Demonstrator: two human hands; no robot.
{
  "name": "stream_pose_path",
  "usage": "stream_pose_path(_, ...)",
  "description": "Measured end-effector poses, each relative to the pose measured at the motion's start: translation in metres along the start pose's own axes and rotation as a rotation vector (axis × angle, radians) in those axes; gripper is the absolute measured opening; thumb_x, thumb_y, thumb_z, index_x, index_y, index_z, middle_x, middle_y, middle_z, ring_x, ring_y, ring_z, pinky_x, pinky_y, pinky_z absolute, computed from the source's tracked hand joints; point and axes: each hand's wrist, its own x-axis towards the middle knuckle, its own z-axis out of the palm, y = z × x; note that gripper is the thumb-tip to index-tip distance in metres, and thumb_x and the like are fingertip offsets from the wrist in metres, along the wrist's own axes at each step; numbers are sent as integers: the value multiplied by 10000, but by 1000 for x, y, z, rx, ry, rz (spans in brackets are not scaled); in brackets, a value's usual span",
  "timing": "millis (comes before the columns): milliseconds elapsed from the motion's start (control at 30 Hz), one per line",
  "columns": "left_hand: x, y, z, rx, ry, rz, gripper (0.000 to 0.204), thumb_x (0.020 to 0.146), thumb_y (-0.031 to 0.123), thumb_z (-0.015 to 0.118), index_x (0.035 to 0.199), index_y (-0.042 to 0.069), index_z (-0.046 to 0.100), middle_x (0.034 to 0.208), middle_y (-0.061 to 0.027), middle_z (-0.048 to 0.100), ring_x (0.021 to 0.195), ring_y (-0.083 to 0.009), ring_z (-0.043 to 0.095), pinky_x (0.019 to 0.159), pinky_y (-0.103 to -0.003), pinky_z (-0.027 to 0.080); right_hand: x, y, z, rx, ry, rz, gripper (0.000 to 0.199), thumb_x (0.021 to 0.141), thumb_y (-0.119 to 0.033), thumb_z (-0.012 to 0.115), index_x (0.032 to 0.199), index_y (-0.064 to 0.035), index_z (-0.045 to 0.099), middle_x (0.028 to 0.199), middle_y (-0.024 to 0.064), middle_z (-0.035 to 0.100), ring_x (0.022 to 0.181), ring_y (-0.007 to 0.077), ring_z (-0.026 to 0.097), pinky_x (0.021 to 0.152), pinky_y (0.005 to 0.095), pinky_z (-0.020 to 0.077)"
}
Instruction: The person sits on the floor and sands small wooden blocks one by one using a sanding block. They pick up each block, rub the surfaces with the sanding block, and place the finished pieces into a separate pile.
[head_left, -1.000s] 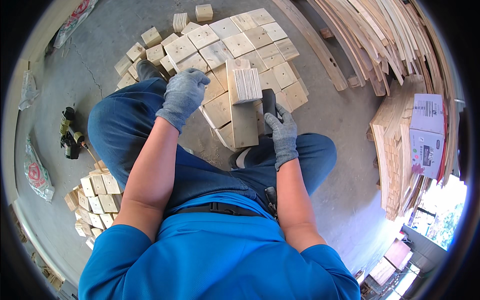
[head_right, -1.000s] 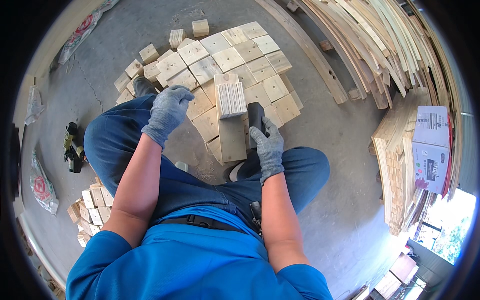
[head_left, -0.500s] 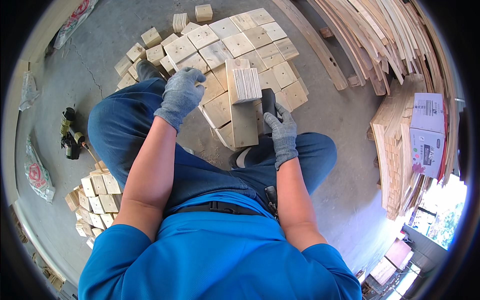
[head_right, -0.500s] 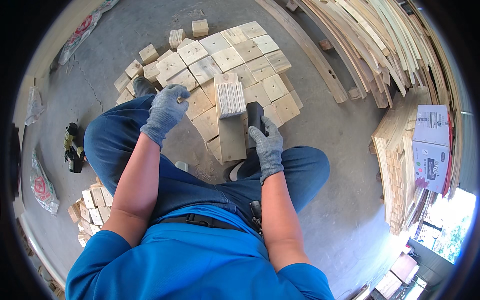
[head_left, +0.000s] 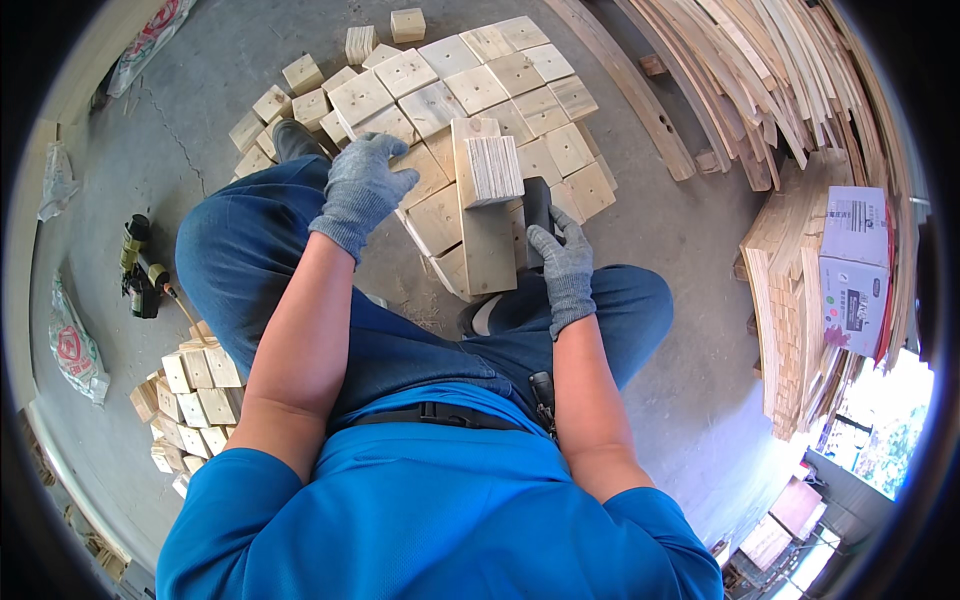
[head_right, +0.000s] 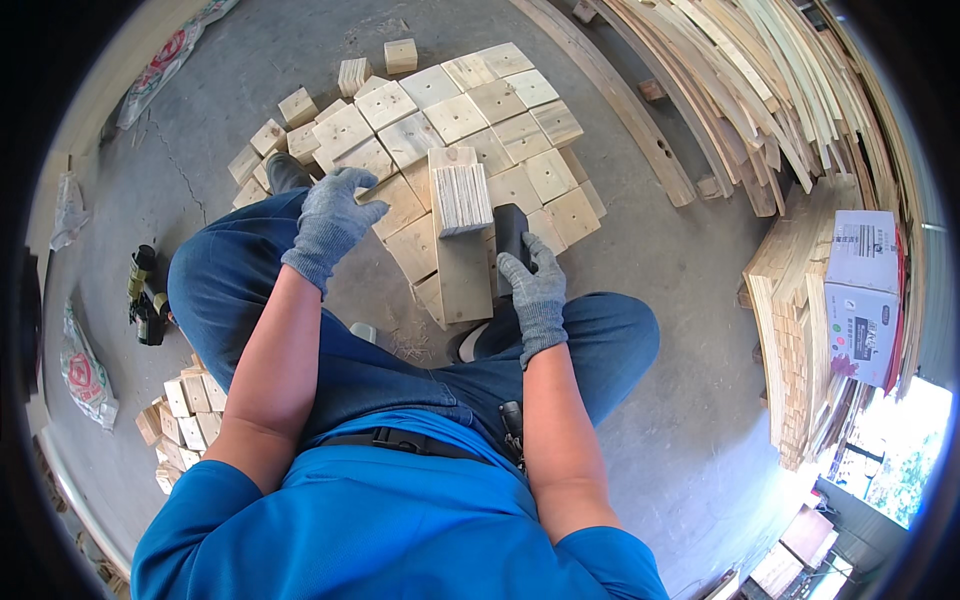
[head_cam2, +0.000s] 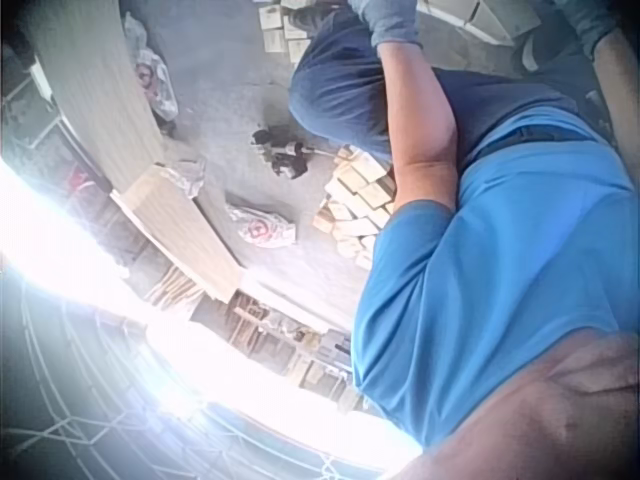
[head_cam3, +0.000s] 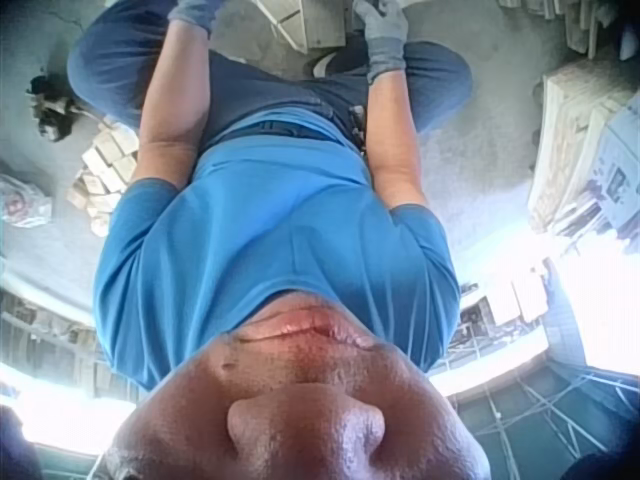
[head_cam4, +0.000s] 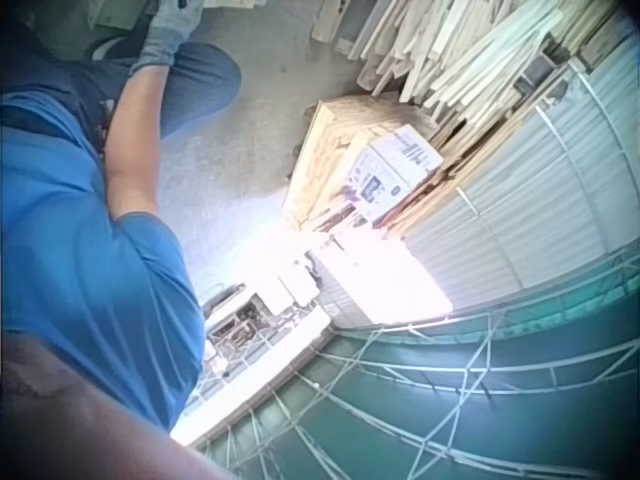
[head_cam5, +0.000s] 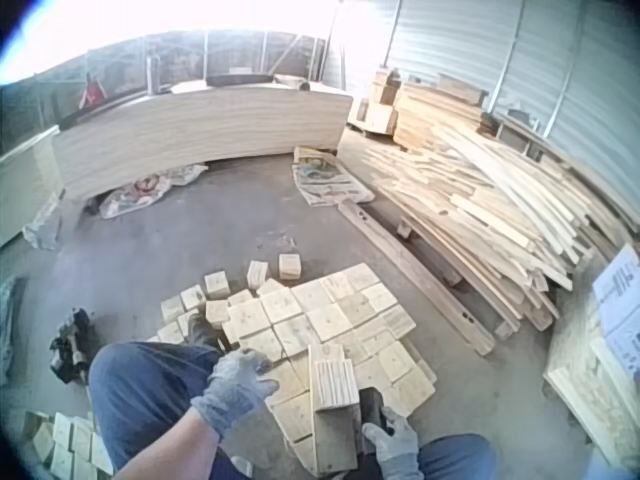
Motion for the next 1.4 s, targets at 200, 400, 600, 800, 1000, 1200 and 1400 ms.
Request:
stream_pose_path(200,-3,11,32,-251,-7,188,1056,711,356,967,1597,95,455,1550,-238,531,1429,-406,545,1196,-441,471,-6,-13,3,154,-5,23,640,894,-151,881,1446,48,627,1340,202,708,1219,254,670,1077,380,529)
stream_pose_path(400,2,26,72,-359,-82,234,1445,597,411,1048,1704,15,207,1681,-257,371,1581,-393,361,1312,-409,319,-16,-32,-2,5,120,-168,612,905,-123,869,1441,42,622,1404,205,657,1287,278,642,1121,400,517)
stream_pose_path(600,9,30,99,-405,-139,162,1504,579,408,1054,1717,17,153,1680,-254,380,1570,-386,384,1305,-400,332,-30,-61,0,-282,154,-580,612,882,-141,879,1433,-13,645,1501,246,577,1376,376,592,1161,439,500)
stream_pose_path(800,10,24,124,-662,-9,208,1387,582,403,1043,1670,1,282,1606,-271,477,1504,-401,475,1268,-418,396,-44,-82,22,-666,58,-731,660,817,-244,879,1438,-140,682,1570,200,544,1336,422,565,1105,561,472)
stream_pose_path(1000,11,24,117,-518,-42,169,1137,624,381,1012,1559,96,430,1483,-253,562,1392,-421,566,1192,-443,468,-22,-84,39,-775,108,-756,601,840,-255,833,1421,-192,694,1583,178,543,1313,445,566,1076,593,485)
stream_pose_path(1200,12,31,110,-498,-64,167,1136,630,284,1007,1566,70,399,1476,-206,539,1372,-384,565,1185,-427,472,62,-125,57,-746,113,-623,554,889,-229,824,1414,-113,694,1549,233,576,1348,445,591,1154,511,476)
stream_pose_path(1400,13,25,118,-520,-33,164,1086,634,283,986,1550,97,432,1452,-232,560,1374,-402,564,1193,-438,465,53,-122,52,-744,95,-616,575,905,-222,814,1444,-82,672,1558,253,562,1344,461,590,1158,508,475)
